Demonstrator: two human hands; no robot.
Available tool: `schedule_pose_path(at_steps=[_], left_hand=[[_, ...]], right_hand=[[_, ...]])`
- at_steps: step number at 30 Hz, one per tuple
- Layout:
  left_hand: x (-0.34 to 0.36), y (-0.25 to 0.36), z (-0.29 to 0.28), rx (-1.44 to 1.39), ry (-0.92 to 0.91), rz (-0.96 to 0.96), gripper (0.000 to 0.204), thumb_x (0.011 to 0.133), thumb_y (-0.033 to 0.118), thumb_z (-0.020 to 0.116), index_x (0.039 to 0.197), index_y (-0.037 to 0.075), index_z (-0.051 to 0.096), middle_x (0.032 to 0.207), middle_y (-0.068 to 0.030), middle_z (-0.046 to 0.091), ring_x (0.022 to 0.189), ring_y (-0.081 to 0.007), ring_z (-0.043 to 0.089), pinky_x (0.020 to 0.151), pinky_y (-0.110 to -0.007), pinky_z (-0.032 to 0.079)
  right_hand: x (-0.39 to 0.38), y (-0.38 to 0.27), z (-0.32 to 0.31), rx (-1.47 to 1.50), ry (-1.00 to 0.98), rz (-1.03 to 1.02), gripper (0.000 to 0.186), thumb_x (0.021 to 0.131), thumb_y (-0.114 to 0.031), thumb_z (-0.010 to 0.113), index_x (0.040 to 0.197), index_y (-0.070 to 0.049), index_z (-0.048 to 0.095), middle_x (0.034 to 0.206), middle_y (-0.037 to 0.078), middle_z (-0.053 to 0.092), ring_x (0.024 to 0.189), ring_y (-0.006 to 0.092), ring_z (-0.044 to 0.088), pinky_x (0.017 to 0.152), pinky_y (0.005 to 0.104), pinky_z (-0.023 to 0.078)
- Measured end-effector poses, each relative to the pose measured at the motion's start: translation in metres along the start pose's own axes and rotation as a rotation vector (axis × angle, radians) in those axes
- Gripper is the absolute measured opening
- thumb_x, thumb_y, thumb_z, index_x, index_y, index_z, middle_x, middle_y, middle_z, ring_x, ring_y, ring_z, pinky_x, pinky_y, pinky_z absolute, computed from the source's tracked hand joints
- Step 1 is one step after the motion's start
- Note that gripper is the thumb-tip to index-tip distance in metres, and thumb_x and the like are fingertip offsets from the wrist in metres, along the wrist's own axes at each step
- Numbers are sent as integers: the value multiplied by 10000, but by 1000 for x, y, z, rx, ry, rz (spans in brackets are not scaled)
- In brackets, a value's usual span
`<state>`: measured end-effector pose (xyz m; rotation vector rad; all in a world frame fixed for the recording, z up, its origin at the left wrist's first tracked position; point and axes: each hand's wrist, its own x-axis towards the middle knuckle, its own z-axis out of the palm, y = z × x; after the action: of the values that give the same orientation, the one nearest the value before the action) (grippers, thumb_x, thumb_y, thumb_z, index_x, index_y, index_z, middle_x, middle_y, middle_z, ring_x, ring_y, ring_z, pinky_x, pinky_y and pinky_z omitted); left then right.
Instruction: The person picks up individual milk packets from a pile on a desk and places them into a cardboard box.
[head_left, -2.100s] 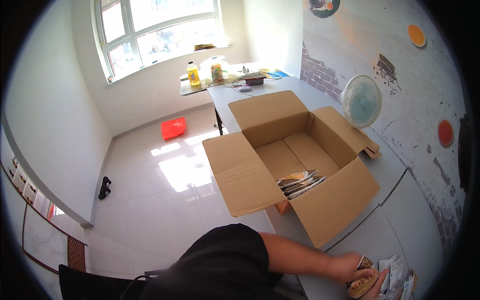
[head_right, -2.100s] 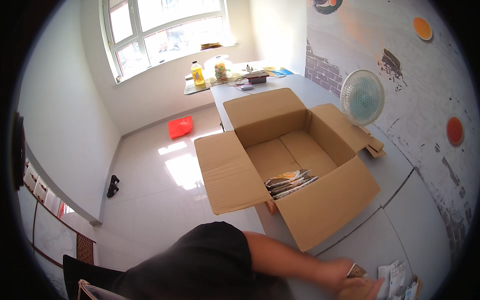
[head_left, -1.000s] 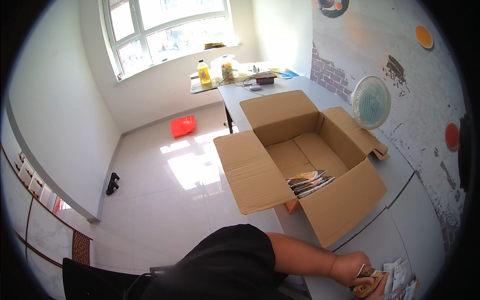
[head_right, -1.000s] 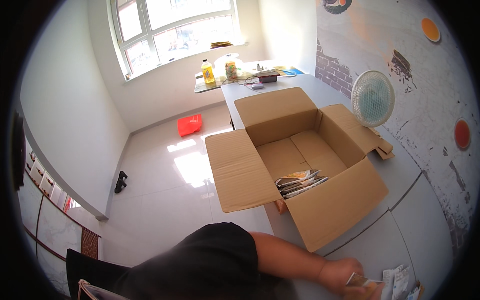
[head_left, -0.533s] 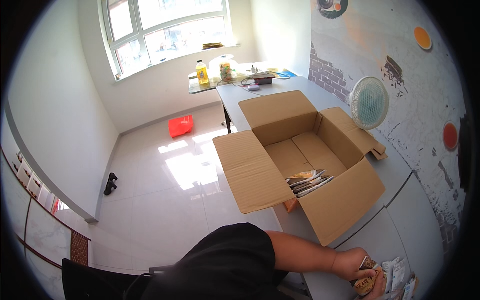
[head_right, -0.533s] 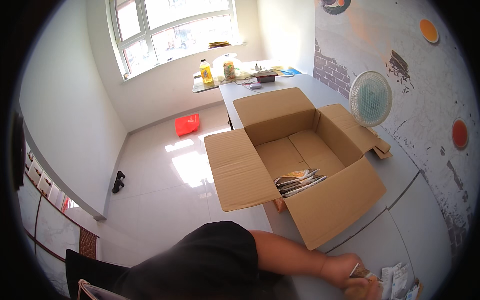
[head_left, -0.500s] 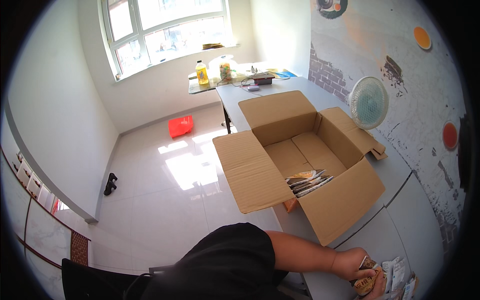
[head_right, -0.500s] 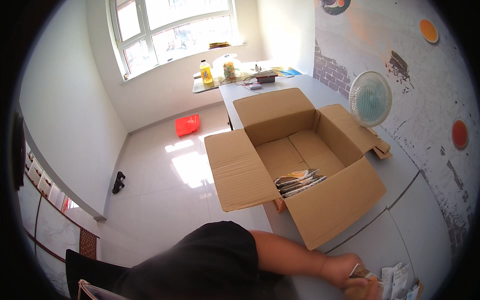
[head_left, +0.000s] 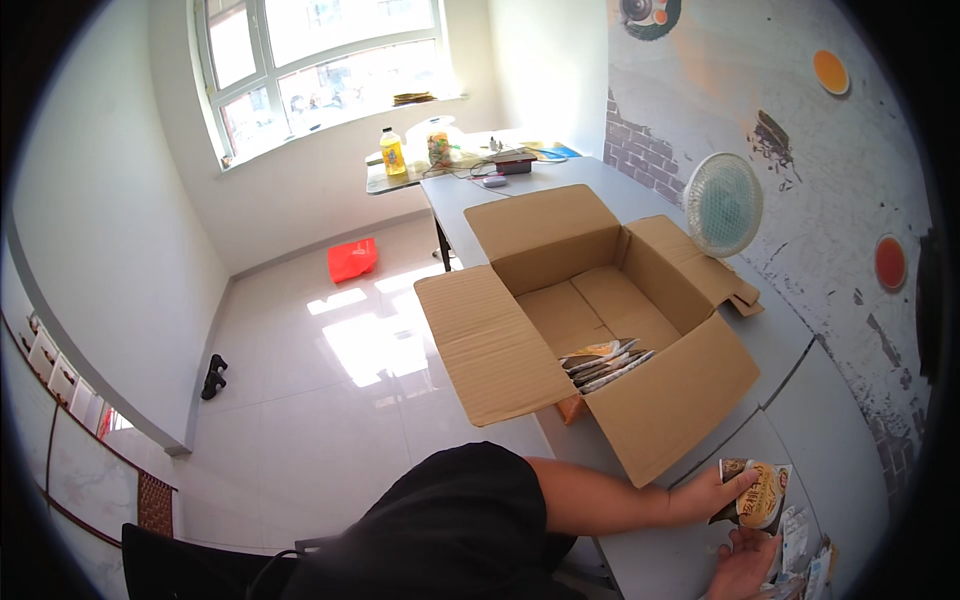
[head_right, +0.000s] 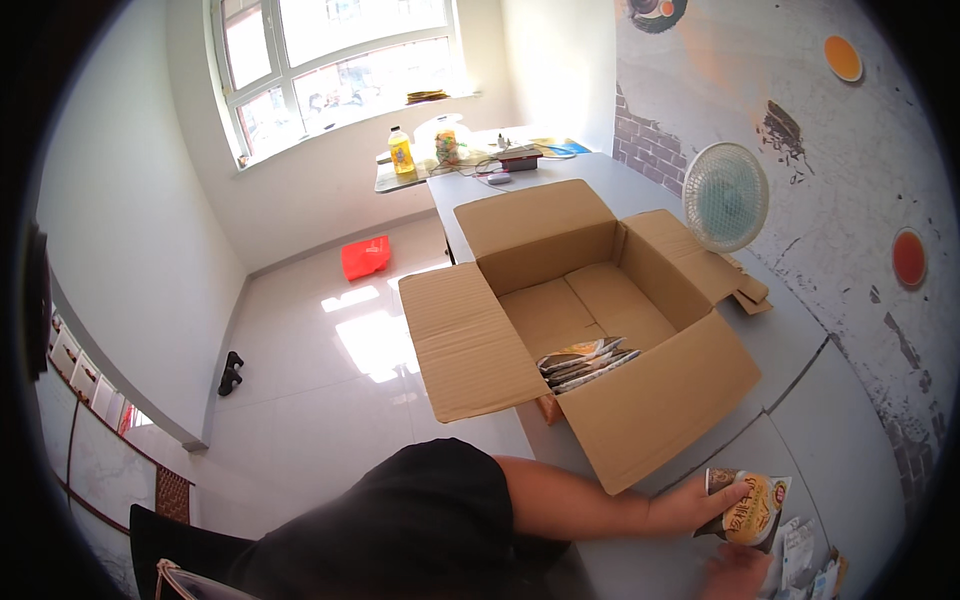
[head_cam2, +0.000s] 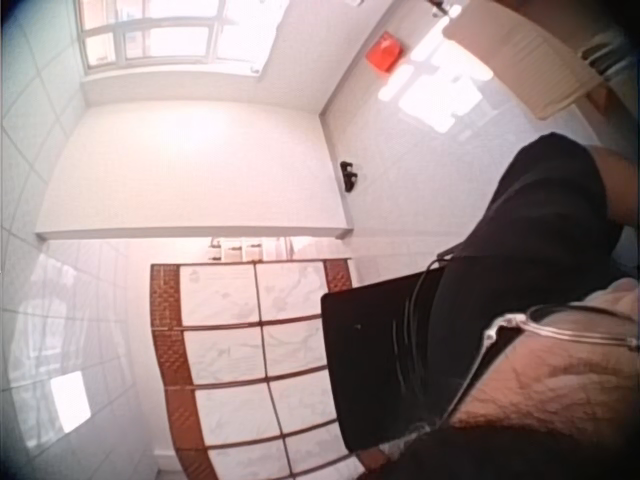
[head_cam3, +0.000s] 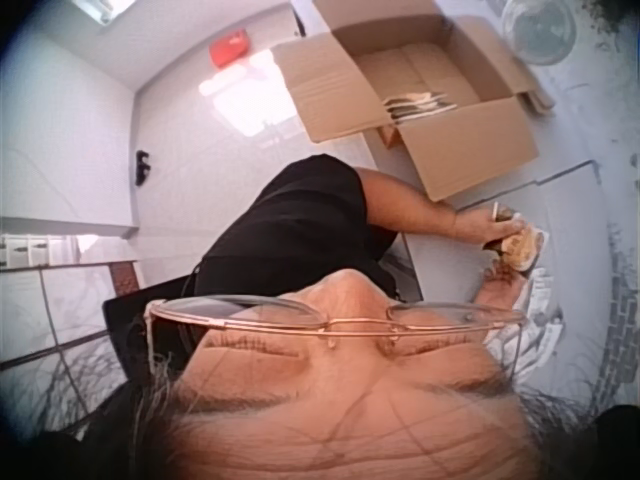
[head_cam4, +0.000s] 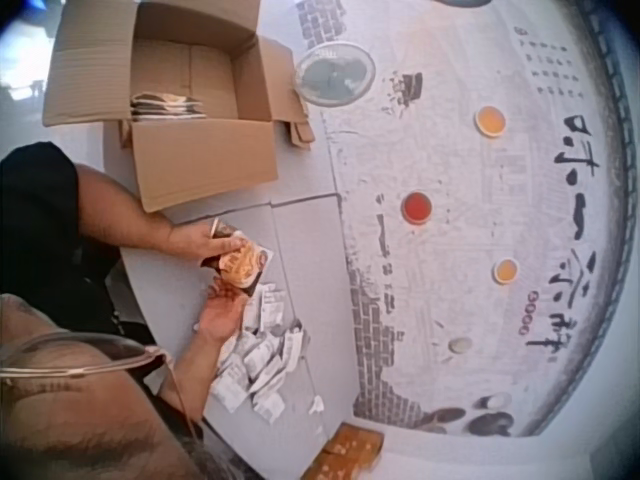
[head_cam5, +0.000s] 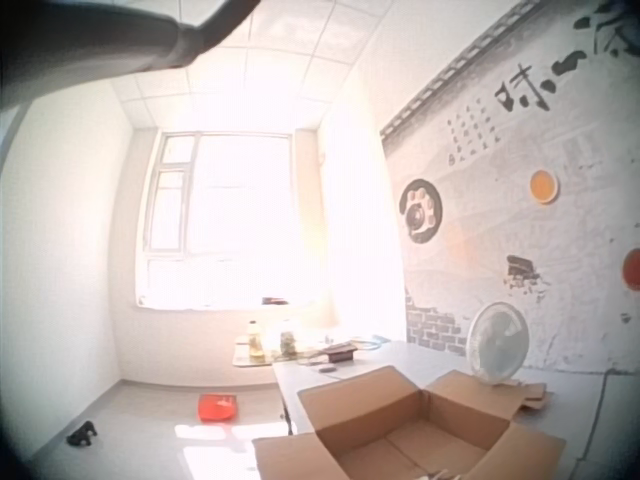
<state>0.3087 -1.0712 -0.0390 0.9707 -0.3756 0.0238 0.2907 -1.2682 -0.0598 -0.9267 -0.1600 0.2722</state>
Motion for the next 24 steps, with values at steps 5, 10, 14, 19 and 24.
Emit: schedule_pose_path(at_steps=[5,10,14,19,24], left_hand=[[-17,6,7,259,-295,-8,378,974,314,563,1191,4,568,1081,-53,641,961,-110,583,829,-290,503],[-7,1,-6,160,-503,-366,523,919,451,592,1193,6,563,1077,-78,613,909,-152,579,769,-307,514],[-3,14,-18,192,-420,-410,597,894,548,584,1125,-2,593,1001,-87,617,849,-161,588,729,-295,513],[-17,22,0,438,-532,-478,542,899,540,584,1053,22,635,891,-67,649,799,-186,612,698,-330,506],[-21,-1,-1,754,-474,-249,448,908,483,581,925,40,648,779,-132,669,700,-268,635,647,-396,503]], right_hand=[[-11,2,50,-253,431,-179,545,935,-545,487,1187,-69,573,993,74,670,908,230,624,799,359,512],[-13,-8,26,-355,462,-147,542,937,-546,484,1176,-67,576,984,74,666,885,225,625,777,354,518],[-14,-9,16,-399,466,-72,540,939,-546,482,1167,-66,579,976,74,663,867,221,625,759,349,522],[-16,-5,10,-396,442,87,538,941,-547,479,1155,-65,583,967,74,660,844,217,626,737,344,528],[-10,3,14,-403,432,125,537,943,-548,477,1144,-63,587,957,74,656,821,212,627,715,339,533]])
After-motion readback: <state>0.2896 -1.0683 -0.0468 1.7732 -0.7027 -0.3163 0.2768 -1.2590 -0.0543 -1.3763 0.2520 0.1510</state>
